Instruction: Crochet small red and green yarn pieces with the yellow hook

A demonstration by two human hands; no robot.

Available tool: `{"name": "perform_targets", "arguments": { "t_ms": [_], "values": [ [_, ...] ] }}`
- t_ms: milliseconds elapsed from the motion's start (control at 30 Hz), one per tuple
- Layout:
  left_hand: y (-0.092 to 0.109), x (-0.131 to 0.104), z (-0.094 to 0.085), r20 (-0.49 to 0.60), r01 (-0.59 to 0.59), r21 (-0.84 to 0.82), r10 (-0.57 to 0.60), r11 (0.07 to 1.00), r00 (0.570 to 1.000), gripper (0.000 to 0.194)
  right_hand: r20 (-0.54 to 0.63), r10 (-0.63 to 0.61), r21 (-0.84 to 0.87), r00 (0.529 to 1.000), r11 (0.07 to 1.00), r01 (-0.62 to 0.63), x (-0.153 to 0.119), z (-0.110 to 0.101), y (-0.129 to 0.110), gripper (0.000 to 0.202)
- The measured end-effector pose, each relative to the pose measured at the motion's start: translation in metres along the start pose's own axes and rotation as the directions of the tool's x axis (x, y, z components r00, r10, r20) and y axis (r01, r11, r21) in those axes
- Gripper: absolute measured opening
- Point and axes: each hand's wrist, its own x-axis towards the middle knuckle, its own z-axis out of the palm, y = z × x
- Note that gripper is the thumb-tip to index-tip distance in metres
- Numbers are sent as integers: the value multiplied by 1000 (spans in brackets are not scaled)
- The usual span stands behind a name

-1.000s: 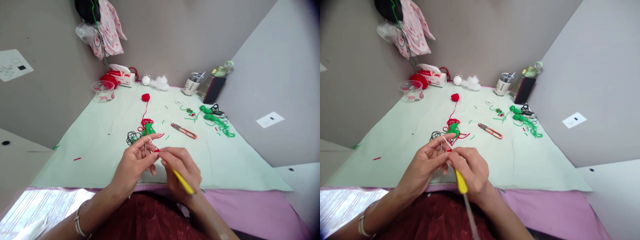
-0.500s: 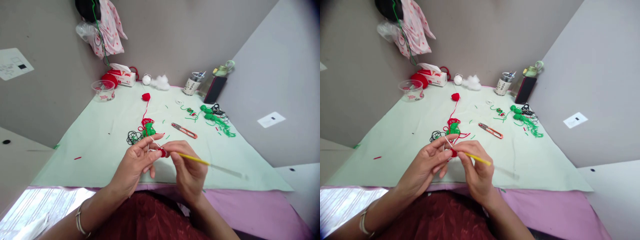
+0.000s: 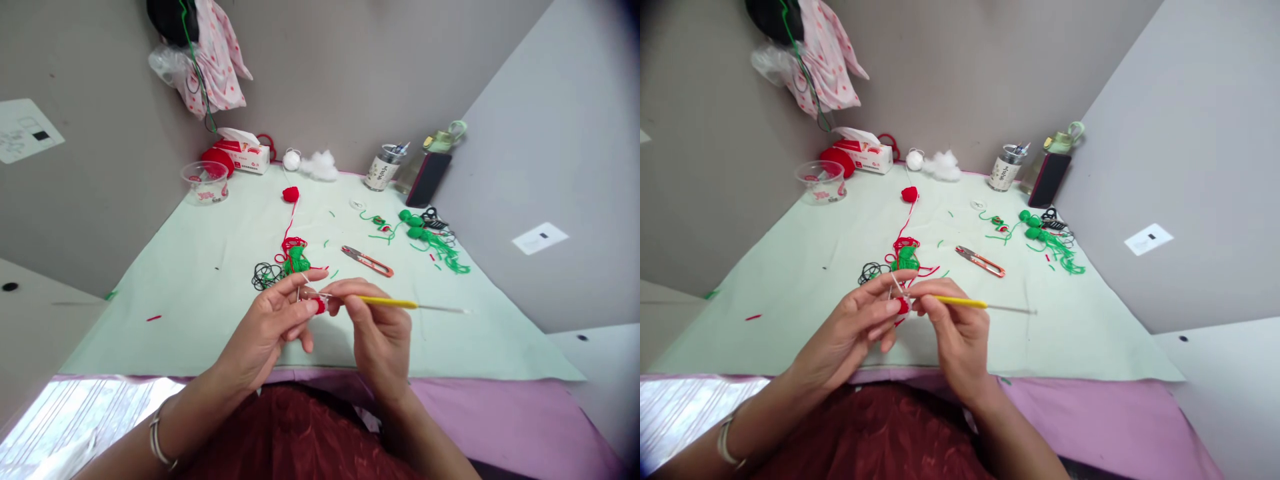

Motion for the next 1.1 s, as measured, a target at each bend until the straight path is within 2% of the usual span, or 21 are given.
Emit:
{"name": "perform_targets", "arguments": {
  "t_ms": [100, 167, 267, 367, 433, 467, 533, 600, 667, 767, 867, 933, 1000, 1100],
  "values": [
    [0, -1, -2, -10, -7, 31, 7, 999, 1000, 33, -30, 76, 125, 997, 990, -72, -1, -1, 0, 23],
    [1, -2, -2, -22, -29, 53, 31, 998, 999, 32, -27, 51, 88, 998, 995, -48, -2, -2, -2, 24],
    [-1, -3, 0, -72, -94, 103, 101, 990, 992, 34, 17, -149, -173, 989, 973, 150, -6, -2, -2, 23],
    [-4, -3, 2, -107, -108, 73, 115, 991, 988, 42, 181, -379, -436, 907, 796, 420, -12, -2, 2, 26],
    [-4, -2, 3, -76, -29, -15, 28, 999, 997, 46, 231, -439, -515, 868, 702, 492, -15, -1, 6, 30],
    [-3, -1, 2, -53, 23, -61, -26, 998, 998, 46, 204, -444, -516, 872, 709, 481, -15, -1, 6, 30],
    [0, 0, 1, -25, 91, -123, -94, 988, 995, 42, 77, -396, -418, 915, 820, 390, -13, -1, 5, 28],
    [2, 0, 1, -25, 78, -132, -82, 988, 996, 37, -43, -278, -224, 960, 939, 262, -8, 0, 1, 26],
    [2, 0, 1, -15, 38, -88, -39, 995, 999, 35, -52, -167, -94, 985, 982, 162, -4, 0, -2, 24],
    [-2, -1, 3, -27, -30, 16, 30, 999, 999, 36, 16, -158, -108, 987, 981, 159, -2, 2, -2, 22],
    [-6, -2, 4, -71, -78, 44, 81, 996, 994, 39, 48, -267, -305, 963, 914, 269, -8, 3, 3, 28],
    [-8, -1, 3, -57, -55, -12, 54, 998, 997, 41, 81, -347, -466, 934, 815, 343, -13, 3, 7, 34],
    [-7, 1, 1, -19, 28, -88, -29, 996, 999, 38, 96, -396, -518, 913, 763, 386, -16, 2, 8, 36],
    [-4, 4, -2, -16, 100, -164, -104, 981, 994, 28, -12, -336, -368, 942, 877, 308, -12, 0, 4, 28]
  ]
}}
